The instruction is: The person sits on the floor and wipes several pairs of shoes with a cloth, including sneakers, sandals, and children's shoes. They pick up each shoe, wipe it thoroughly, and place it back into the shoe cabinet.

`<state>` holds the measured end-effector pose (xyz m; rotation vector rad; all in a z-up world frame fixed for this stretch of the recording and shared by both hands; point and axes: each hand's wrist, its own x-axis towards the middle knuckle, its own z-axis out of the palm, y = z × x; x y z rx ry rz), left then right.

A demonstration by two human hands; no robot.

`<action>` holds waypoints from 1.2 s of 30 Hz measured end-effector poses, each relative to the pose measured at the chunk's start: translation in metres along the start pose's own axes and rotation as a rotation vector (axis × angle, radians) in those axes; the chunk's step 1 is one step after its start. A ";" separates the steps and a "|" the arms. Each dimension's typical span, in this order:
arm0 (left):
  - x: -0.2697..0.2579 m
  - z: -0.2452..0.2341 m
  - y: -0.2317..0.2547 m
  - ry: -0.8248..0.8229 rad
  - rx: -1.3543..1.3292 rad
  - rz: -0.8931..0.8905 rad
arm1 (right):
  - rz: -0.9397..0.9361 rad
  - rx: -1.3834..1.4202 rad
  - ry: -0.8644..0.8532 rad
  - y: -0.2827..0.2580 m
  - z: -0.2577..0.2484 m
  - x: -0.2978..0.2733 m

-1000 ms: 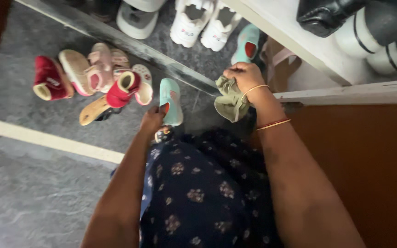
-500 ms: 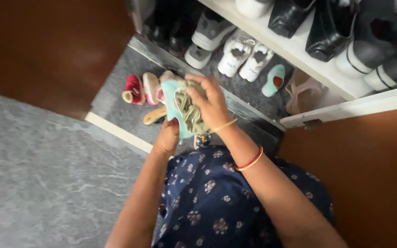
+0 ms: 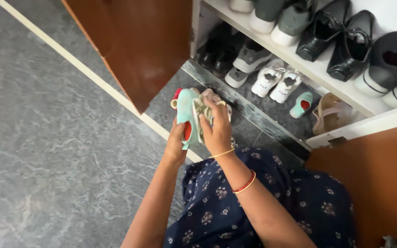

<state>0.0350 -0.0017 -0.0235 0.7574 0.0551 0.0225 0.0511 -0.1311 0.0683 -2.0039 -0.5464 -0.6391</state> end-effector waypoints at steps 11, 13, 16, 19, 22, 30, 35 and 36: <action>-0.020 0.028 0.043 0.176 0.291 0.103 | 0.017 -0.089 -0.073 -0.027 0.002 -0.032; -0.034 0.032 0.035 0.109 0.368 0.056 | 0.049 -0.135 0.042 -0.013 -0.004 -0.021; -0.045 0.035 0.026 0.025 0.346 0.008 | 0.080 -0.170 0.176 0.001 -0.010 -0.012; -0.043 0.038 0.021 0.112 0.339 -0.026 | 0.103 -0.100 0.095 -0.001 -0.010 -0.019; -0.021 0.034 0.035 0.229 0.280 0.005 | 0.099 0.004 -0.050 -0.017 -0.003 -0.037; -0.024 0.011 0.048 -0.076 -0.181 -0.050 | 0.235 0.342 0.011 0.006 -0.003 -0.034; -0.018 0.003 0.034 0.077 -0.205 -0.144 | 0.322 0.365 -0.095 0.015 0.000 -0.040; -0.020 0.002 0.033 0.065 -0.224 -0.171 | 0.336 0.358 -0.103 0.017 0.000 -0.041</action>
